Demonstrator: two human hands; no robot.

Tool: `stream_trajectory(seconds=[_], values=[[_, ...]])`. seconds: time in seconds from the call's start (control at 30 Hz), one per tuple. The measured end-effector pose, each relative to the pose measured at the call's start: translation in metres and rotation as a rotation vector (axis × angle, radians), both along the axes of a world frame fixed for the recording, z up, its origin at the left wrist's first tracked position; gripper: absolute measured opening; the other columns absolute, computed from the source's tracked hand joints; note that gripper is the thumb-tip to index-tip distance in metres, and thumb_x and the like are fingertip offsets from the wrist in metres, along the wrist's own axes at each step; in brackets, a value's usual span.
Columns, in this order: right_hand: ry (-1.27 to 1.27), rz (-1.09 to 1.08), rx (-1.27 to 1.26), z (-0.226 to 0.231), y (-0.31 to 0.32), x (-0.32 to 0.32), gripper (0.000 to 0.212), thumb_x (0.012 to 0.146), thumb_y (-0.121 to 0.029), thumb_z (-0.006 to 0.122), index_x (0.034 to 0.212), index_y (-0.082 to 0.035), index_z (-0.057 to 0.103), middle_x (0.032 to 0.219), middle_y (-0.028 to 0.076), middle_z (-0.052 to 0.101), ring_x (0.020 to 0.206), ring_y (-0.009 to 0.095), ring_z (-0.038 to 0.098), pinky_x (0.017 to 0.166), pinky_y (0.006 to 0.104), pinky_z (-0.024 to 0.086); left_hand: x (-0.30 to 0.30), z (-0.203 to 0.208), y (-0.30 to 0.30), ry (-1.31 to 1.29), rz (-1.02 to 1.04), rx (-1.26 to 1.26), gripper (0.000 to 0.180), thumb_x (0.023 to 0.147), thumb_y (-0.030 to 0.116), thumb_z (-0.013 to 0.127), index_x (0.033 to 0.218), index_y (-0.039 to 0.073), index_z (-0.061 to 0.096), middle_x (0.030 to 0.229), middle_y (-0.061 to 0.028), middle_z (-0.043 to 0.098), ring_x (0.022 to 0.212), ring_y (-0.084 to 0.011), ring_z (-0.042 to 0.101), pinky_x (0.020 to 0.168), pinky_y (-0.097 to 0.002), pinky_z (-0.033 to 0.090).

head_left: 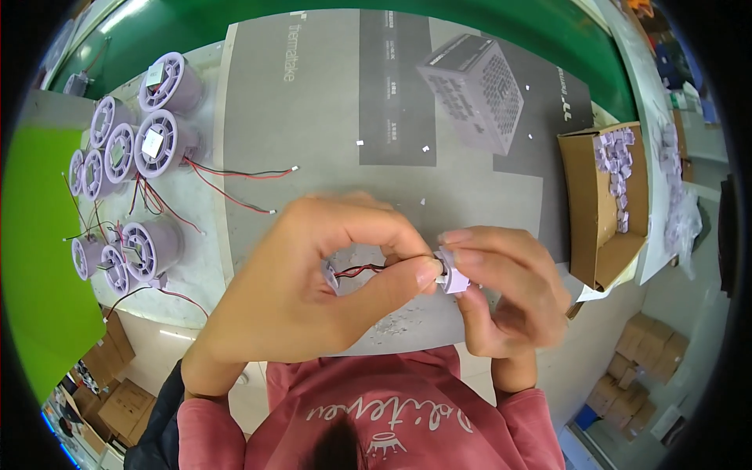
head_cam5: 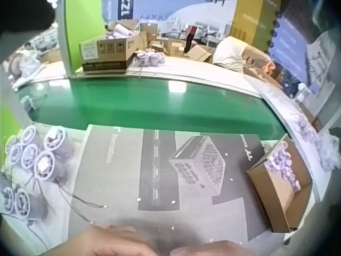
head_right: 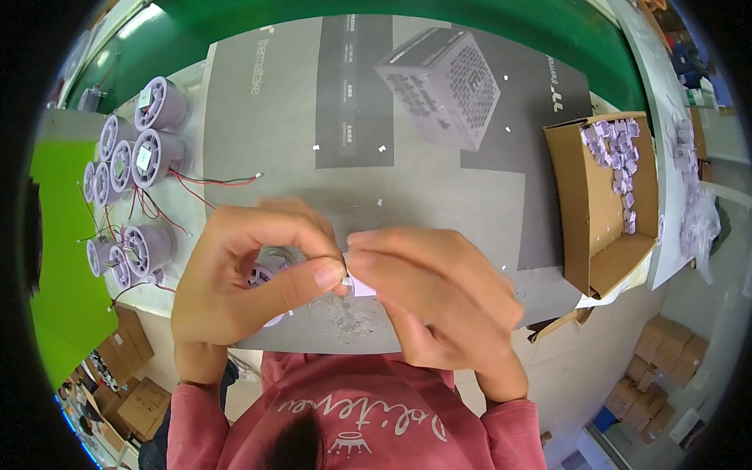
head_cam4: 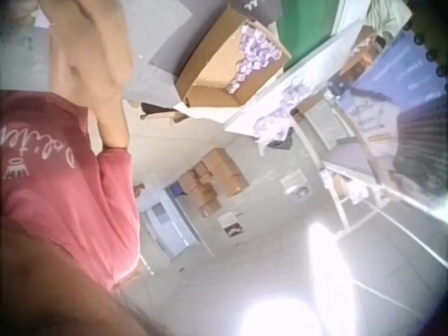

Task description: The person assembles small electronic components by hand, connecting wires and snapping pieces of plastic housing together.

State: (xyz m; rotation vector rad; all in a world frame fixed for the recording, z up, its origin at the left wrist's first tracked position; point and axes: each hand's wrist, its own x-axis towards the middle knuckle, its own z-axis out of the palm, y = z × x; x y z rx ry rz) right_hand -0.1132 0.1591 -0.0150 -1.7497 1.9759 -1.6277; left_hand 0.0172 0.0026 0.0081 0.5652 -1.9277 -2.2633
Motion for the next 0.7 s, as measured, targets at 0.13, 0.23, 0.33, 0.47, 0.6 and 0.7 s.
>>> stream_trajectory(seconds=[0.13,0.23,0.33,0.47,0.6,0.7], values=[[-0.209,0.052,0.135,0.005,0.001,-0.001,0.034,0.071,0.007,0.076,0.103,0.001,0.071,0.099,0.018,0.071,0.078,0.025,0.070,0.064,0.0315,0.057,0.002,0.005,-0.003,-0.025,-0.004,-0.522,0.006,0.085,0.008,0.072,0.078,0.008,0.072,0.072,-0.0004,0.069,0.070,-0.0125,0.059,0.083,-0.0317,0.034],[-0.156,0.041,0.142,0.005,0.000,-0.001,0.033,0.072,0.009,0.075,0.103,0.002,0.071,0.098,0.019,0.070,0.079,0.025,0.070,0.065,0.0315,0.057,0.002,0.009,0.003,-0.092,-0.002,-0.501,0.011,0.085,0.012,0.074,0.075,0.012,0.070,0.066,0.0038,0.069,0.063,-0.0092,0.057,0.085,-0.0308,0.029],[-0.126,0.041,0.126,0.002,0.000,-0.001,0.032,0.073,0.009,0.074,0.104,0.003,0.070,0.099,0.020,0.070,0.080,0.025,0.070,0.066,0.0307,0.058,0.002,0.005,0.004,-0.045,0.014,-0.568,0.013,0.085,0.016,0.075,0.075,0.013,0.067,0.062,0.0049,0.068,0.059,-0.0091,0.057,0.086,-0.0318,0.029],[-0.408,0.093,0.117,-0.002,0.003,0.000,0.032,0.075,0.009,0.073,0.107,0.005,0.068,0.102,0.020,0.070,0.086,0.024,0.069,0.070,0.0312,0.058,0.000,0.015,0.005,-0.136,-0.007,-0.508,0.013,0.083,0.018,0.078,0.078,0.013,0.066,0.068,0.0030,0.070,0.064,-0.0097,0.060,0.088,-0.0335,0.029],[-0.762,0.126,0.152,-0.001,0.008,-0.003,0.034,0.079,0.008,0.072,0.113,0.006,0.065,0.108,0.019,0.069,0.098,0.022,0.065,0.082,0.0333,0.055,0.004,0.011,0.002,-0.103,0.030,-0.624,0.016,0.078,0.018,0.081,0.080,0.012,0.066,0.074,0.0021,0.071,0.070,-0.0115,0.062,0.093,-0.0366,0.029],[-0.656,0.126,0.176,-0.003,0.006,-0.005,0.033,0.076,0.007,0.074,0.108,0.004,0.066,0.104,0.017,0.070,0.095,0.023,0.065,0.082,0.0346,0.053,0.006,0.008,0.000,-0.109,-0.033,-0.659,0.018,0.076,0.019,0.082,0.080,0.012,0.067,0.073,0.0030,0.070,0.074,-0.0117,0.063,0.096,-0.0380,0.029]])
